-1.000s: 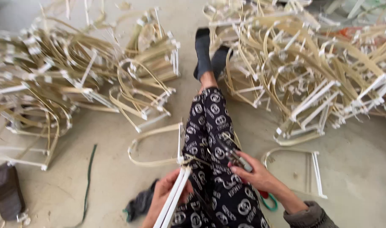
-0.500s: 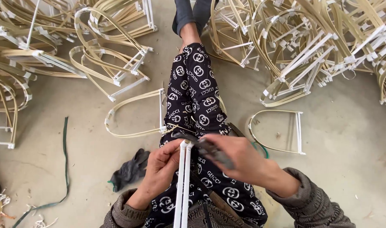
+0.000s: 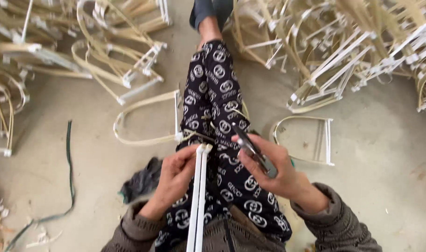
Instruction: Trimming and adjusting bamboo furniture components using hand cutters on a workshop floor.
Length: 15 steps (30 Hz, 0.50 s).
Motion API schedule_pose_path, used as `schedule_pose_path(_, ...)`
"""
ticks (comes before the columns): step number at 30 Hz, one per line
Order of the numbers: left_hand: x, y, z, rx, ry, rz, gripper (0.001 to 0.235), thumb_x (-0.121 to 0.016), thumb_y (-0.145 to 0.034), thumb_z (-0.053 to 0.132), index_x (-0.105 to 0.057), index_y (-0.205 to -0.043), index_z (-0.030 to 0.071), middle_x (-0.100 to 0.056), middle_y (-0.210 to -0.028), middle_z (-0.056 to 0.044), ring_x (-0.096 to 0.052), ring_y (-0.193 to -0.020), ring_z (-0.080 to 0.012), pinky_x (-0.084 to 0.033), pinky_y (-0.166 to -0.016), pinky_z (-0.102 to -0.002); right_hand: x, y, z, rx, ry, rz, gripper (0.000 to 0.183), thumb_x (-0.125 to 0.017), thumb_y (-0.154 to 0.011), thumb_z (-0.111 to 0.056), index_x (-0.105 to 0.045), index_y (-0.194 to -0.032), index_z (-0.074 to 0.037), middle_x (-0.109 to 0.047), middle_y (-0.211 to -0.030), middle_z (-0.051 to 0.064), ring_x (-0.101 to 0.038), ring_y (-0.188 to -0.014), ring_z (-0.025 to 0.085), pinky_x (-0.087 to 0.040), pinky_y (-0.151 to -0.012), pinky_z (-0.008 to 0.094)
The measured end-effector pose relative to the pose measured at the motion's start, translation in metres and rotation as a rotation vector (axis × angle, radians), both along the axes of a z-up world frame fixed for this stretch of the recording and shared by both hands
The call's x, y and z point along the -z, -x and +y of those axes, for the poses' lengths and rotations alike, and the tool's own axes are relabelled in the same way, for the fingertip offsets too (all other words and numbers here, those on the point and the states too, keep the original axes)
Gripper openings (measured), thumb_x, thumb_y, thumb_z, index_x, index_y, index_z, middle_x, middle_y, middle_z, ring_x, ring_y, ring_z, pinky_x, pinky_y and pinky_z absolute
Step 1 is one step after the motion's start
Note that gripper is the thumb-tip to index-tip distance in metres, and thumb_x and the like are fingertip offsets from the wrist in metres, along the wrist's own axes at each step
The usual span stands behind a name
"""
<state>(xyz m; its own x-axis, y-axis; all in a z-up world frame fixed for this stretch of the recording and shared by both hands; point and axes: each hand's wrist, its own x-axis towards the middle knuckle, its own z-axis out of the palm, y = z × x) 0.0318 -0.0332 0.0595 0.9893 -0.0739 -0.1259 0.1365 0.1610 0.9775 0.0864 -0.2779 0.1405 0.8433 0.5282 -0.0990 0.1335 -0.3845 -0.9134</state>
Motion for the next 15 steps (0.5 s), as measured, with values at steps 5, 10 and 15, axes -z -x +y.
schedule_pose_path(5,-0.013,-0.007,0.001,0.046,0.034,-0.041,0.031,-0.056,-0.102,0.0,-0.068,-0.131,-0.001,-0.069,-0.094,0.004,-0.056,-0.079,-0.0009,-0.046,-0.067,-0.017,-0.007,-0.004,0.014,-0.047,0.095,-0.279,0.045,-0.07,-0.091,-0.01,-0.058,-0.134,-0.002,-0.07,-0.101,0.015,-0.07,-0.084,0.031,-0.055,-0.074,0.038)
schedule_pose_path(10,-0.002,0.001,0.003,0.053,0.09,0.049,0.035,-0.056,-0.102,0.001,-0.065,-0.135,0.0,-0.07,-0.097,0.004,-0.056,-0.08,-0.0006,-0.046,-0.067,-0.017,0.022,0.009,0.017,-0.09,0.169,-0.365,0.069,-0.069,-0.083,-0.001,-0.044,-0.147,0.001,-0.061,-0.127,0.022,-0.06,-0.115,0.038,-0.049,-0.098,0.045)
schedule_pose_path(15,0.015,0.0,0.009,0.114,0.081,0.039,0.034,-0.055,-0.104,0.003,-0.064,-0.136,-0.002,-0.07,-0.103,0.003,-0.058,-0.086,-0.001,-0.048,-0.074,-0.017,0.035,0.012,0.016,-0.175,0.262,-0.48,0.089,-0.072,-0.072,-0.002,-0.033,-0.151,0.003,-0.055,-0.133,0.023,-0.052,-0.125,0.041,-0.04,-0.108,0.049)
